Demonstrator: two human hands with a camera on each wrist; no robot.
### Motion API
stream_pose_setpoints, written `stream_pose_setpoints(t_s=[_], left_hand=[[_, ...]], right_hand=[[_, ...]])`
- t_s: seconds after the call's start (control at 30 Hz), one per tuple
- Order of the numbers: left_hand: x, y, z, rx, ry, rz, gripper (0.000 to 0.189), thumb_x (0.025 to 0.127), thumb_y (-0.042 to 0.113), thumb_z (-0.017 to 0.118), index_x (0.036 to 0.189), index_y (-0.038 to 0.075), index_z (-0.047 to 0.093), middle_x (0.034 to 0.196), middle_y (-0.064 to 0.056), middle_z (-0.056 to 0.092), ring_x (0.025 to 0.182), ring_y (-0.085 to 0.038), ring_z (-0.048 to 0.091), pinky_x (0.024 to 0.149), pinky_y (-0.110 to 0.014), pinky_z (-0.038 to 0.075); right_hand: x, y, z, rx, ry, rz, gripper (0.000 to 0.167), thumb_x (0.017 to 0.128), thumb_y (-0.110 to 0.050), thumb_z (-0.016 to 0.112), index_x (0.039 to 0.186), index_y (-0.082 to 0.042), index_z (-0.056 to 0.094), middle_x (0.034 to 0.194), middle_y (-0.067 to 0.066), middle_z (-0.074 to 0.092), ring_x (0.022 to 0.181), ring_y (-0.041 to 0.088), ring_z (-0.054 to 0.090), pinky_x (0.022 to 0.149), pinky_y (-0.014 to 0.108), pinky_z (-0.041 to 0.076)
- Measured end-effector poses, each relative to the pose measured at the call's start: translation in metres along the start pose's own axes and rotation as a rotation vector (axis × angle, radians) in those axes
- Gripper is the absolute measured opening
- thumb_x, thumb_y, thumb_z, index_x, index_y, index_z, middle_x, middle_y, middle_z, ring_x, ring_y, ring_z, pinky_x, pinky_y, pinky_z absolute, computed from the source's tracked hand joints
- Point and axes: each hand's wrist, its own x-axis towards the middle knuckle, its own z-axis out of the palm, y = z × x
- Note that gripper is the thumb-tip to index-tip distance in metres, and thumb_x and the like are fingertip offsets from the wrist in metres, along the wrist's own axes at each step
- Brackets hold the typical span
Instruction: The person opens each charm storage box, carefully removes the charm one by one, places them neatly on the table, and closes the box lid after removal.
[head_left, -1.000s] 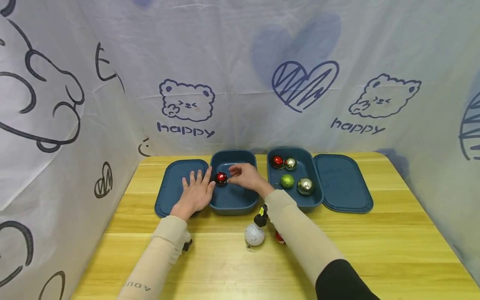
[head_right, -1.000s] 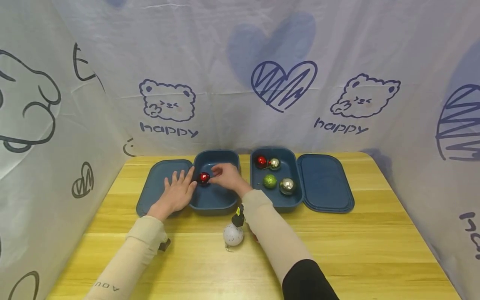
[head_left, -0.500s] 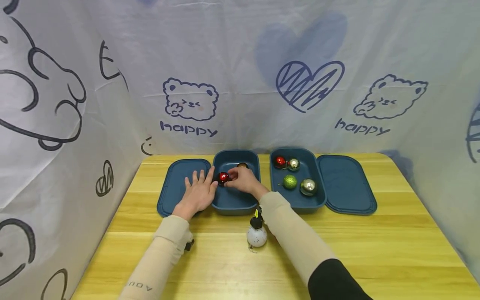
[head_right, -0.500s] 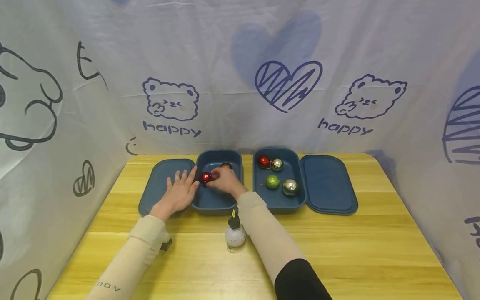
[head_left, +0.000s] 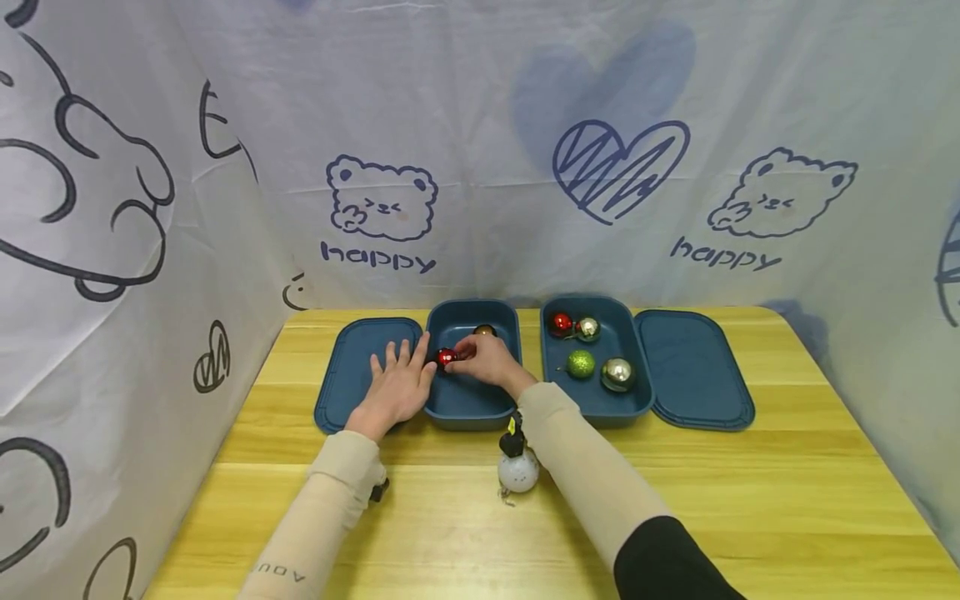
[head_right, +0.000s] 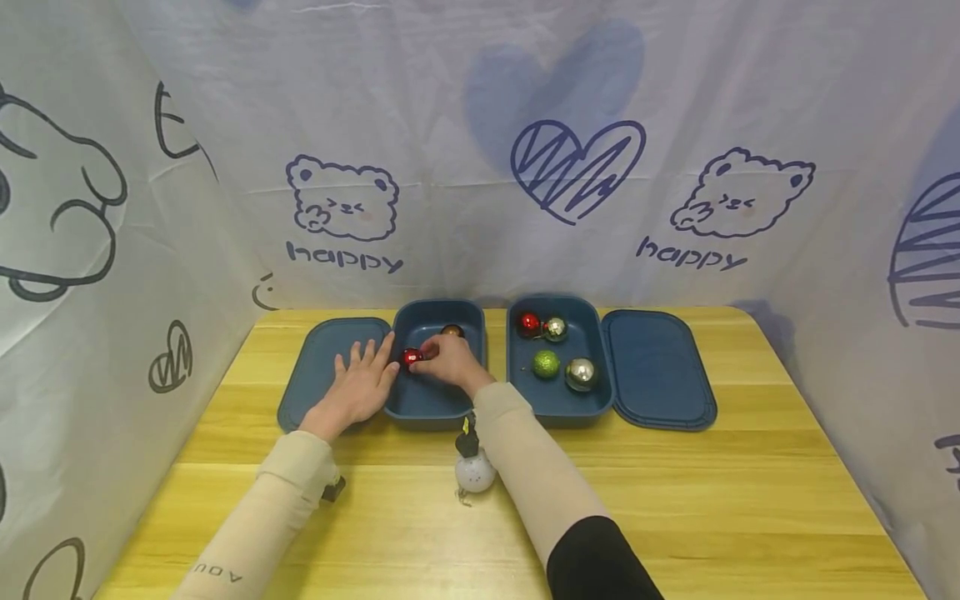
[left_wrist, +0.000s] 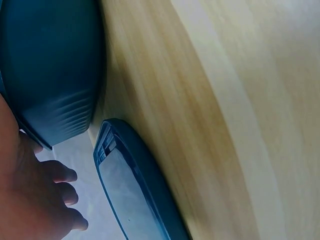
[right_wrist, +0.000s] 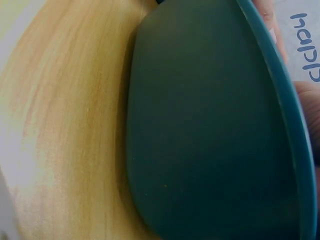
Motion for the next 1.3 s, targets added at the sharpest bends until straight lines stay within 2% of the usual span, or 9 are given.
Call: stream_pose_setpoints(t_s=[0.33, 0.6, 0.7, 1.07, 1.3], left_hand=[[0.001, 0.001, 0.001, 0.009, 0.002, 0.008, 0.063, 0.117, 0.042, 0.023, 0.172, 0.017, 0.005, 0.173, -0.031, 0.014, 0.161, -0.055, 0.003, 0.123, -0.079, 0.001], [0.001, 0.002, 0.001, 0.015, 0.004, 0.012, 0.064, 0.117, 0.042, 0.023, 0.172, 0.017, 0.005, 0.173, -0.031, 0.015, 0.16, -0.056, 0.004, 0.124, -0.078, 0.001], [0.001, 0.003, 0.0, 0.016, 0.002, 0.013, 0.064, 0.117, 0.042, 0.023, 0.172, 0.018, 0.004, 0.173, -0.031, 0.014, 0.161, -0.056, 0.003, 0.124, -0.078, 0.001], [0.002, 0.004, 0.0, 0.034, 0.005, -0.006, 0.064, 0.117, 0.041, 0.025, 0.172, 0.017, 0.005, 0.173, -0.031, 0.016, 0.16, -0.056, 0.004, 0.124, -0.078, 0.002], [0.0, 0.003, -0.001, 0.022, 0.005, -0.015, 0.064, 0.117, 0.039, 0.027, 0.172, 0.017, 0.007, 0.173, -0.031, 0.015, 0.16, -0.056, 0.004, 0.124, -0.078, 0.002]], right_hand=[[-0.003, -0.002, 0.0, 0.006, -0.031, -0.009, 0.044, 0.091, -0.025, 0.085, 0.128, -0.003, 0.074, 0.114, 0.012, 0.079, 0.105, 0.023, 0.074, 0.089, 0.033, 0.061], [-0.004, -0.001, -0.002, -0.013, -0.005, -0.002, 0.042, 0.091, -0.024, 0.086, 0.125, -0.002, 0.075, 0.113, 0.012, 0.079, 0.101, 0.021, 0.073, 0.086, 0.031, 0.061], [-0.005, -0.002, -0.005, -0.03, 0.009, -0.004, 0.042, 0.09, -0.025, 0.086, 0.123, -0.001, 0.075, 0.112, 0.013, 0.079, 0.103, 0.024, 0.074, 0.089, 0.034, 0.061], [-0.015, -0.011, -0.023, -0.026, 0.023, -0.008, 0.043, 0.091, -0.022, 0.084, 0.125, 0.001, 0.073, 0.115, 0.014, 0.077, 0.104, 0.025, 0.073, 0.094, 0.037, 0.061], [-0.026, -0.018, -0.042, 0.006, 0.02, -0.061, 0.043, 0.092, -0.021, 0.083, 0.128, 0.001, 0.072, 0.116, 0.016, 0.077, 0.102, 0.026, 0.075, 0.093, 0.037, 0.062]])
